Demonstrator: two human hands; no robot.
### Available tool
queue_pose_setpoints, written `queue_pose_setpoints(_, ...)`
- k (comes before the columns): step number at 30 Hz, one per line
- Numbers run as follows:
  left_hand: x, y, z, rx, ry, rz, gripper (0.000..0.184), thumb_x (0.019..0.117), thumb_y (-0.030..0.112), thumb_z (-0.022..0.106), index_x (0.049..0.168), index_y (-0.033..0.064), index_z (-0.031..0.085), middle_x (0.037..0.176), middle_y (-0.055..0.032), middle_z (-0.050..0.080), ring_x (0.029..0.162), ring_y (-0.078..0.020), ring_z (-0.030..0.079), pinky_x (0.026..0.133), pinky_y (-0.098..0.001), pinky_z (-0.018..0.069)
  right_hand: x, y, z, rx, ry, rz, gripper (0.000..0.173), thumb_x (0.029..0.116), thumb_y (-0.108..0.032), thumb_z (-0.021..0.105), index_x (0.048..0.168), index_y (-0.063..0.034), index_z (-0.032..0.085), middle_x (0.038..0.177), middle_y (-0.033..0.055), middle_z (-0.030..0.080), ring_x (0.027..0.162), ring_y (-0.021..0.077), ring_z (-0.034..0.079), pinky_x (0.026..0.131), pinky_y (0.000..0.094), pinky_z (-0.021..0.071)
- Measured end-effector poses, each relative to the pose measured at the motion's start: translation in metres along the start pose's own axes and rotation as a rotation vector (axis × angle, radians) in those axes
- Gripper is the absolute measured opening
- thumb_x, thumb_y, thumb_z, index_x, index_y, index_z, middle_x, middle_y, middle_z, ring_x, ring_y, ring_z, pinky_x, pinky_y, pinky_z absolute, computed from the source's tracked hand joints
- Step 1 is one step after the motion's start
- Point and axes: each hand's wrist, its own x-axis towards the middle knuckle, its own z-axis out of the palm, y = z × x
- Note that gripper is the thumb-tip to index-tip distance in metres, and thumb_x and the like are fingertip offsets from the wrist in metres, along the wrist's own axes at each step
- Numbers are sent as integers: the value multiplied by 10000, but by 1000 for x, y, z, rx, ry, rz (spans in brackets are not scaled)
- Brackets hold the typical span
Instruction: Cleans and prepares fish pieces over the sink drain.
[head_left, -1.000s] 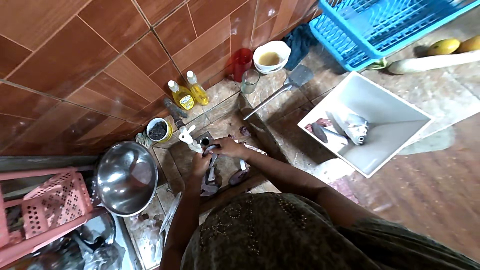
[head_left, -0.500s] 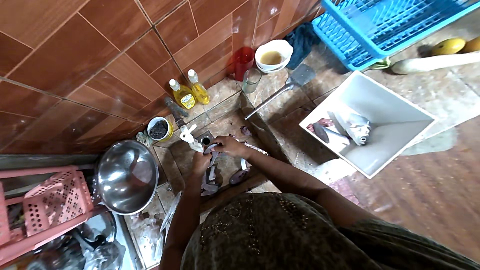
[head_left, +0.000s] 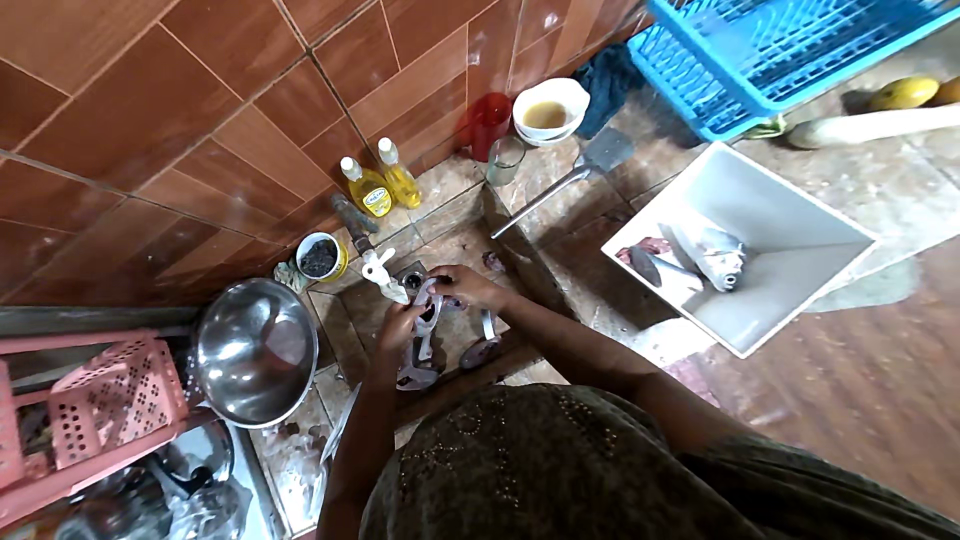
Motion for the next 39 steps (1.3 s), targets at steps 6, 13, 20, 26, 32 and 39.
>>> queue_pose_setpoints(6, 7, -7, -1, -163, 116, -94, 238, 977, 157, 636, 1130, -24, 652, 1020, -148, 689, 897, -211, 663, 800, -398, 567, -2, 5, 14, -410, 221, -283, 267, 950, -155, 724, 1206, -93, 676, 1253, 157, 610, 938, 274, 669, 821, 482, 591)
queue_pose_setpoints(13, 9, -4, 7, -224, 278, -33, 218, 1005, 116, 596, 1171, -20, 634, 1069, -139, 666, 924, -204, 629, 806, -390, 541, -1, 7, 36, -477, 156, -229, 215, 1000, -122, 618, 1185, -38, 689, 1198, 173, 666, 1073, 308, 675, 968, 502, 552)
queue_pose_setpoints(20, 2, -14, 18, -442, 244, 132, 469, 890, -101, 608, 1334, 15, 509, 1215, -159, 622, 1078, -232, 620, 902, -415, 546, -9, 11, 56, 157, 175, 91, 337, 1048, -265, 598, 1225, 19, 642, 990, 130, 703, 696, 161, 677, 677, 328, 603)
queue_pose_setpoints(26, -1, -19, 19, -497, 133, 170, 565, 842, -141, 570, 1371, 19, 453, 1185, -139, 625, 1035, -205, 631, 903, -387, 548, -3, 21, 60, 251, 234, 50, 302, 1006, -205, 662, 1220, 6, 629, 1054, 142, 693, 835, 190, 702, 751, 364, 612)
queue_pose_setpoints(32, 0, -17, 14, -378, 183, 90, 549, 982, 179, 669, 1464, 45, 441, 1352, -150, 593, 1183, -229, 604, 987, -425, 526, 0, 17, 59, -95, 185, -42, 257, 970, -139, 670, 1192, -9, 675, 1093, 152, 710, 945, 237, 708, 882, 438, 593)
queue_pose_setpoints(39, 0, -10, 17, -338, 323, 36, 488, 1071, 233, 543, 1514, 89, 396, 1381, -163, 569, 1206, -263, 600, 980, -459, 541, -12, 14, 60, 80, 222, 3, 217, 1024, -81, 570, 1192, 9, 672, 1149, 151, 688, 899, 195, 707, 822, 367, 609)
